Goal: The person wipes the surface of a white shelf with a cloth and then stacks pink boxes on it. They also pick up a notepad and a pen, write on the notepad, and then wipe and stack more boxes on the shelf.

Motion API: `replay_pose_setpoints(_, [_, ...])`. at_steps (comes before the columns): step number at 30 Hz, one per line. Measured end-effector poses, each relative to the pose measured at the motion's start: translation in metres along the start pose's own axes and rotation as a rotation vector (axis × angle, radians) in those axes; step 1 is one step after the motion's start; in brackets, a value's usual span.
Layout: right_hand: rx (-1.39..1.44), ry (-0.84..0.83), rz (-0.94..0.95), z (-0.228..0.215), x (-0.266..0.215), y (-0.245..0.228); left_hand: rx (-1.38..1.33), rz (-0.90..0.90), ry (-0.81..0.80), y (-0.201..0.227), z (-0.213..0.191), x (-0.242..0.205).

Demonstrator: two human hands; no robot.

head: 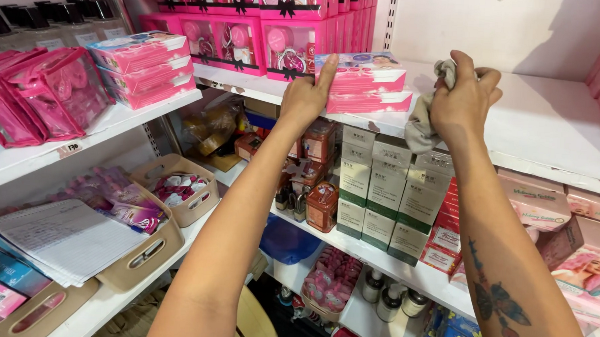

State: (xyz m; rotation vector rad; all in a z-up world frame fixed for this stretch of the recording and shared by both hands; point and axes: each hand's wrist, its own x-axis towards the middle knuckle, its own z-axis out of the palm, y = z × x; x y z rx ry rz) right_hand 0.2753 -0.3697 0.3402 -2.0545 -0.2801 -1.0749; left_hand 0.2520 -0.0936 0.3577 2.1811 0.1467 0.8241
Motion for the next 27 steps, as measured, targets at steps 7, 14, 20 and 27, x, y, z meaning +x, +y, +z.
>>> replay_pose_setpoints(7, [-0.129,-0.066,-0.015,0.003,0.001,0.001,-0.023,0.181,0.082,-0.002,0.001,-0.023])
replay_pose_setpoints(14, [-0.261,-0.261,0.005,-0.001,0.002,-0.008,-0.037,0.126,0.081,0.013,0.006,-0.037])
replay_pose_setpoints(20, [-0.173,-0.290,-0.081,0.000,0.003,0.001,-0.024,0.101,0.080,0.024,0.020,-0.039])
replay_pose_setpoints(27, [-0.090,-0.271,-0.092,0.000,0.002,-0.001,-0.057,0.175,0.173,0.001,0.040,-0.032])
